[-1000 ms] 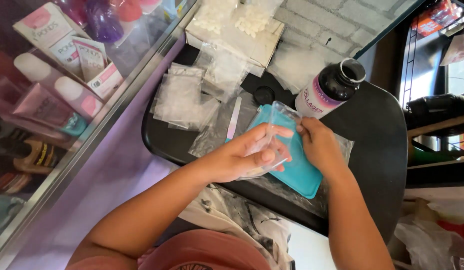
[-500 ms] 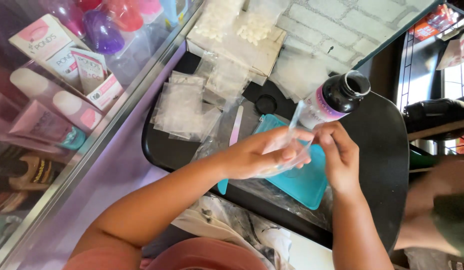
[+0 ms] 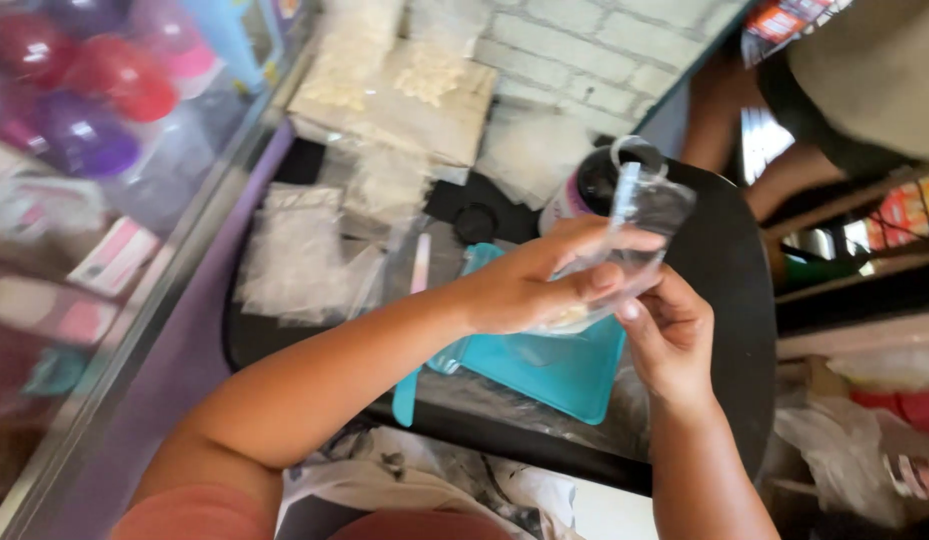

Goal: The person counts pills on a blue tray using a spatula, pours them from a bottle, and places them into small plastic bags.

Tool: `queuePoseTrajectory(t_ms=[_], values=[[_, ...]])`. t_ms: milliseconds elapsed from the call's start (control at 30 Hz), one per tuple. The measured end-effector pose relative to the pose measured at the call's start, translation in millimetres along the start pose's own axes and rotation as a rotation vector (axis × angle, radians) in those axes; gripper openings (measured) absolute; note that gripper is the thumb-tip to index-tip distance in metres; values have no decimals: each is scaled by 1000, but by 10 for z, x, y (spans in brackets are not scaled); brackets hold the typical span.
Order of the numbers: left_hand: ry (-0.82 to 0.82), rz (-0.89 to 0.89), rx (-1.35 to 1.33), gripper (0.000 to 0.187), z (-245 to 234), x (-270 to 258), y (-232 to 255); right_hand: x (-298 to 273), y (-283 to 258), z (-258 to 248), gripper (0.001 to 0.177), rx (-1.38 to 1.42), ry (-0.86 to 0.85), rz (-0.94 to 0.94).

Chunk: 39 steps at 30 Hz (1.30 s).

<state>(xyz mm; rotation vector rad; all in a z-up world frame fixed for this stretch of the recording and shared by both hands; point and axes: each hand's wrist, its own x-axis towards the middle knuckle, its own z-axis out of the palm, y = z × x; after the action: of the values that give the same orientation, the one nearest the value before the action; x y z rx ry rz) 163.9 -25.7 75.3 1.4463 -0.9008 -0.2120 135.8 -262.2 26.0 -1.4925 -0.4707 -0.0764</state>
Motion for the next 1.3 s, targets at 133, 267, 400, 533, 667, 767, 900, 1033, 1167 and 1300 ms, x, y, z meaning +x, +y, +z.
queuePoseTrajectory(t_ms=[133, 267, 400, 533, 667, 767, 900, 1033, 1167, 1300], values=[[-39, -24, -109, 78, 8, -58, -92, 5, -55, -28, 12, -89, 23, 44], [196, 103, 15, 56, 29, -178, -193, 32, -103, 87, 9, -129, -15, 93], [404, -13, -2, 24, 21, -189, -313, 73, -62, 130, 7, -141, -34, 115], [430, 6, -96, 13, 20, -201, -321, 113, 0, 132, 8, -135, -13, 141], [451, 84, 41, 9, 10, -194, -223, 137, 26, 138, 8, -145, -28, 144], [497, 128, 125, 8, -10, -185, -176, 144, 39, 140, 8, -147, -31, 141], [578, 100, 177, 5, -50, -184, -136, 170, 50, 146, 5, -108, -30, 140], [538, 70, 67, 8, -77, -205, -131, 169, 41, 165, 5, -58, -36, 140], [474, 31, -18, 12, -68, -200, -179, 152, 57, 142, 7, -42, -59, 126], [353, -47, 92, 24, -58, -198, -179, 201, 19, 150, 11, 13, -32, 94]])
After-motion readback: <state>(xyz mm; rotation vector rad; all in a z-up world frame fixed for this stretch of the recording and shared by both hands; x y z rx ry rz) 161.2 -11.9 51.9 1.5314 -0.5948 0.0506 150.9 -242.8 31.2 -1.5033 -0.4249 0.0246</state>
